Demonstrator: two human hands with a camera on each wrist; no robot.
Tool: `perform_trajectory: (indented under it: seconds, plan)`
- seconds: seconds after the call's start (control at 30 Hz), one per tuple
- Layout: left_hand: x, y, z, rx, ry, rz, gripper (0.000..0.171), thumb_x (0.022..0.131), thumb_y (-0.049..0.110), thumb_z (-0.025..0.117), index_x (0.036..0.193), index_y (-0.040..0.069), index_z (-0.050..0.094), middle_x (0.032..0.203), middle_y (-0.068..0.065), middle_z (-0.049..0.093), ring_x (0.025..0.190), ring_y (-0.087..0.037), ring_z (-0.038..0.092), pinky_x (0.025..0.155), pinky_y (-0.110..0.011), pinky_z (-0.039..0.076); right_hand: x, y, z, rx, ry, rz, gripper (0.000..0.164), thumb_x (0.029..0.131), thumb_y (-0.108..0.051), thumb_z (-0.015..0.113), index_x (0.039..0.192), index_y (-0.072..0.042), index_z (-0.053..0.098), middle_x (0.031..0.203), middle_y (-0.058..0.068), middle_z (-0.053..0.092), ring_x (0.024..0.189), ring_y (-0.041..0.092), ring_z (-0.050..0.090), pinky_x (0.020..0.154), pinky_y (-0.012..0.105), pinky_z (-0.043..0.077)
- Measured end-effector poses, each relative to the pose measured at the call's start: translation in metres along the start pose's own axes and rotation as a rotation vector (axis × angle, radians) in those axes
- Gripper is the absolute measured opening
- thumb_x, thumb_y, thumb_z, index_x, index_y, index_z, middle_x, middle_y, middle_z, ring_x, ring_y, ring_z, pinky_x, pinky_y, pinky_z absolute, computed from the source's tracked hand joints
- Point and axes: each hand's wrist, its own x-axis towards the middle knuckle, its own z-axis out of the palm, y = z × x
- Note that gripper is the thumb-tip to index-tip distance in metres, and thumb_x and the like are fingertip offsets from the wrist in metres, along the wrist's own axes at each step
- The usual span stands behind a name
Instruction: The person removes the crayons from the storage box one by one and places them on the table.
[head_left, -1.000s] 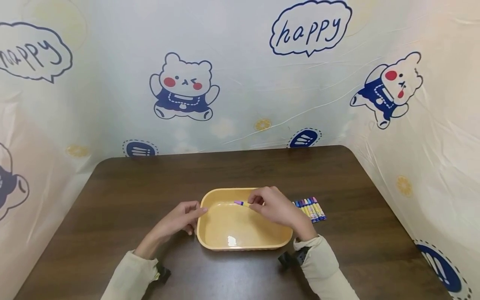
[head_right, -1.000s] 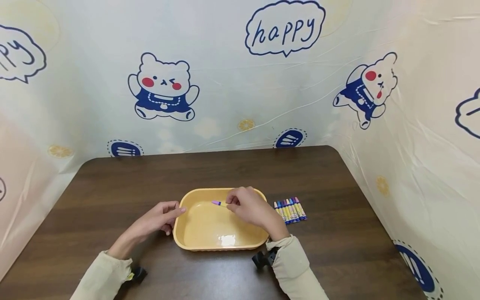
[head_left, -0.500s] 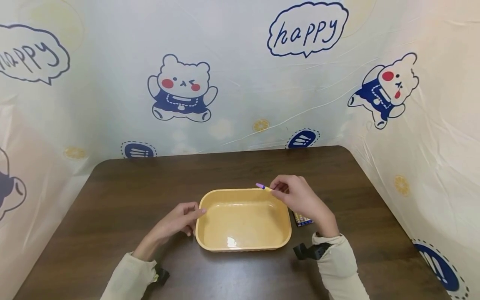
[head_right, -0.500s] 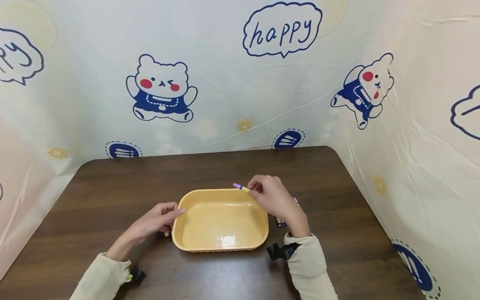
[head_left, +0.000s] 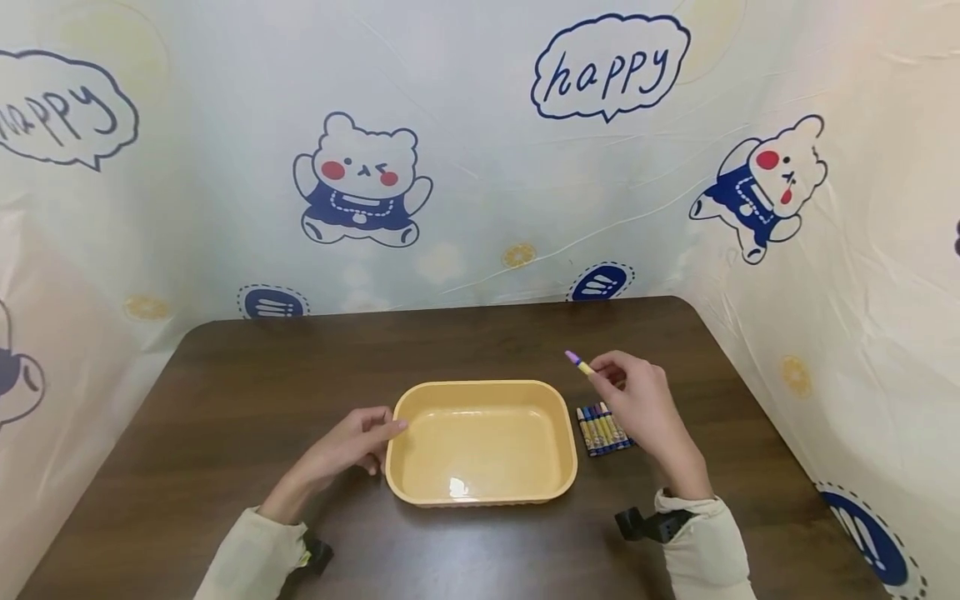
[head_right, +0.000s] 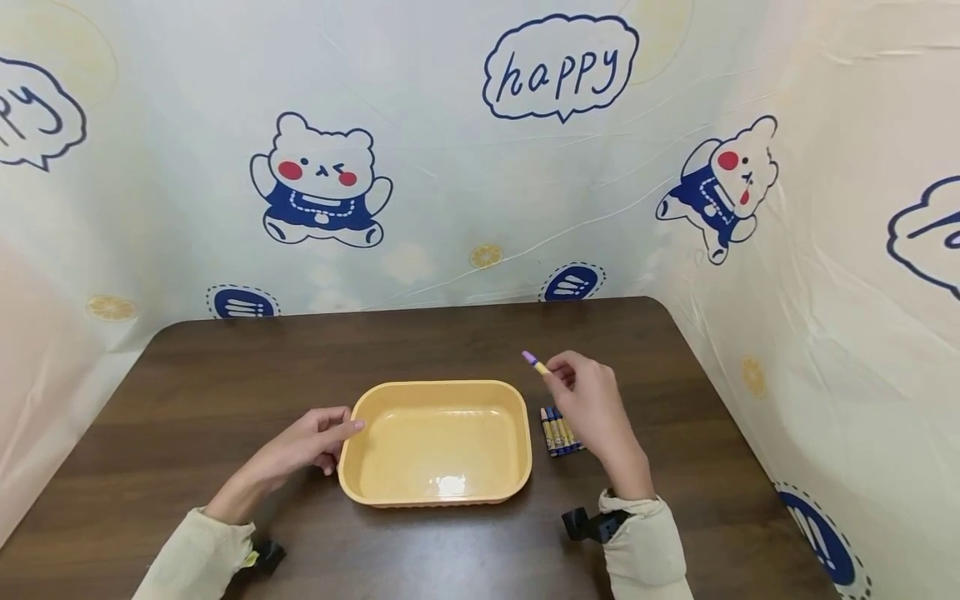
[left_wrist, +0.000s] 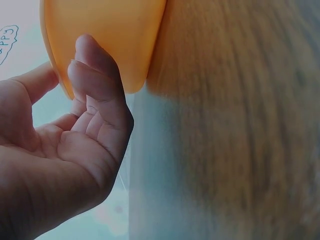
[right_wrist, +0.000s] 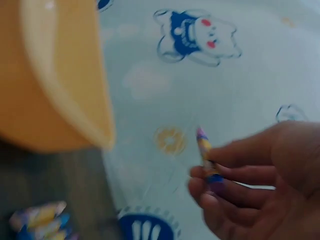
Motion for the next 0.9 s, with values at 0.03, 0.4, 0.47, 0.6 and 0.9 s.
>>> perform_trajectory:
  seconds: [0.03,0.4,0.47,0.6,0.9]
  plan:
    - [-0.001,-0.001,-0.001,0.005,0.003,0.001,0.043,0.100,0.037,0.059,0.095,-0.005,0.053,0.073,-0.010,0.063,0.060,-0.022,0.059,0.051,-0.028,0.050,-0.003,0.006,0.001,-0.004,0.046,0.020,0.008,0.093,-0.009,0.069,0.100,-0.005,0.071,0.085,0.006,0.068,0.076,0.020,0.063,0.067,0.032,0.053]
    - [0.002,-0.003,0.000,0.006,-0.006,0.006,0.041,0.101,0.037,0.058,0.095,-0.004,0.054,0.076,-0.014,0.064,0.062,-0.023,0.060,0.052,-0.028,0.050,-0.033,0.085,0.026,0.017,0.321,0.281,0.011,0.089,-0.013,0.075,0.096,-0.003,0.074,0.085,0.012,0.073,0.075,0.022,0.064,0.061,0.026,0.045]
    - [0.004,-0.003,0.002,0.005,-0.006,0.010,0.041,0.100,0.036,0.059,0.095,-0.004,0.054,0.078,-0.015,0.065,0.062,-0.024,0.060,0.052,-0.028,0.050,-0.034,0.096,0.028,0.009,0.329,0.306,0.012,0.089,-0.014,0.074,0.095,-0.003,0.075,0.086,0.013,0.073,0.076,0.024,0.065,0.065,0.030,0.043]
    - [0.004,-0.003,0.003,-0.006,-0.006,0.001,0.041,0.100,0.037,0.060,0.095,-0.004,0.053,0.078,-0.015,0.065,0.063,-0.024,0.060,0.052,-0.028,0.050,-0.038,0.109,0.030,0.008,0.337,0.368,0.012,0.090,-0.014,0.074,0.094,-0.003,0.075,0.086,0.014,0.073,0.078,0.026,0.065,0.070,0.036,0.041]
    - [0.004,-0.001,0.001,-0.008,-0.001,-0.015,0.040,0.101,0.035,0.058,0.096,-0.004,0.054,0.081,-0.017,0.066,0.063,-0.025,0.060,0.053,-0.028,0.050,-0.036,0.116,0.035,0.016,0.286,0.426,0.014,0.089,-0.017,0.074,0.096,-0.005,0.074,0.085,0.009,0.071,0.075,0.017,0.059,0.067,0.030,0.042]
